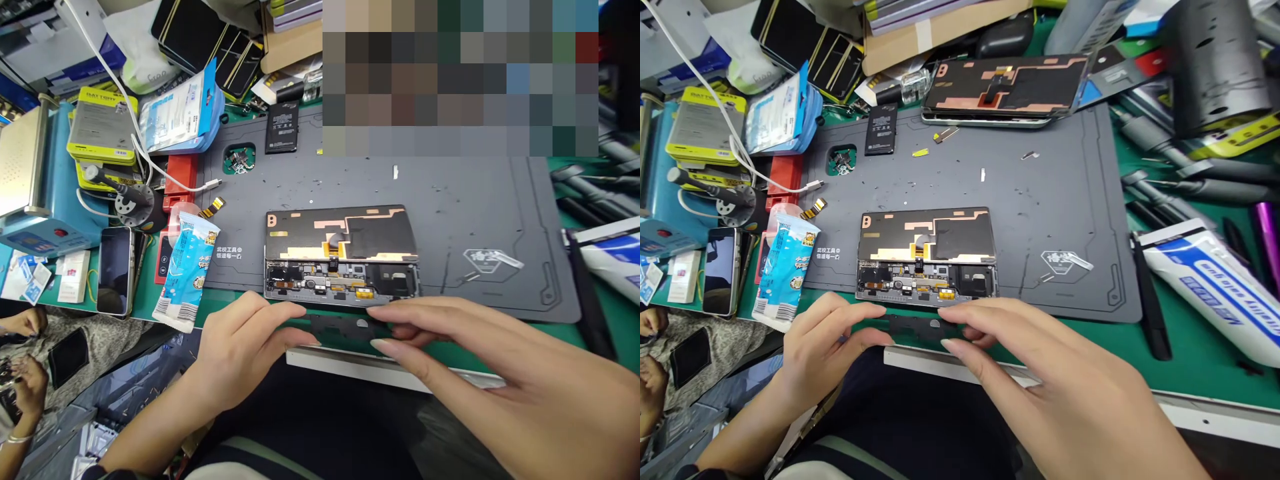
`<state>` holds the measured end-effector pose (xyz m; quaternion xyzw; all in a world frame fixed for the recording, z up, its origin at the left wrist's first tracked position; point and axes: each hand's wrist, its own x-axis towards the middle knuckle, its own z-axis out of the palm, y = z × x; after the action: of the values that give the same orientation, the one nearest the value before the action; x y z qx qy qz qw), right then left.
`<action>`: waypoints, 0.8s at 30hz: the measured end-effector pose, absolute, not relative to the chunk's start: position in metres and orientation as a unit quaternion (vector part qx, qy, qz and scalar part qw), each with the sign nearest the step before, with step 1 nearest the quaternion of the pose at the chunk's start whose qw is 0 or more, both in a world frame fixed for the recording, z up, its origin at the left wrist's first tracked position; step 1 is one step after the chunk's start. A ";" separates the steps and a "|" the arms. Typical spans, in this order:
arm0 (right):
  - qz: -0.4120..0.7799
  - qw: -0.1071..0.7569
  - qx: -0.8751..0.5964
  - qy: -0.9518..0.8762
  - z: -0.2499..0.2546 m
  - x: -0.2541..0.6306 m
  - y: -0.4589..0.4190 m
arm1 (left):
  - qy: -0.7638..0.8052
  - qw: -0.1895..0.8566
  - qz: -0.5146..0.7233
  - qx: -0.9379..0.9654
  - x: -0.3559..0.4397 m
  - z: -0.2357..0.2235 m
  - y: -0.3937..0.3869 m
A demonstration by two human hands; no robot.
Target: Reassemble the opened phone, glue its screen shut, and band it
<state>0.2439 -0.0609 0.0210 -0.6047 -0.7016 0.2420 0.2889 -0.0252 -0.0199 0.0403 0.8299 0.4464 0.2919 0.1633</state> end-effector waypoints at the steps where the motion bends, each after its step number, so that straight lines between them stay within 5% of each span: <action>1: 0.228 0.282 -0.599 -0.713 0.022 0.244 -0.058 | 0.444 0.160 0.293 0.831 -0.024 0.039 -0.019; 13: 0.144 0.250 -0.570 -0.769 0.032 0.248 -0.029 | 0.416 0.076 0.272 0.864 -0.014 0.035 0.007; 24: 0.449 0.254 -0.600 -0.611 0.045 0.256 -0.037 | 0.402 0.149 0.342 0.837 -0.013 0.044 -0.002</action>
<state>0.2564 -0.0366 0.0455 -0.5997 -0.6115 0.4491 0.2544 -0.0130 -0.0018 0.0441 0.8365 0.4015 0.3420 0.1485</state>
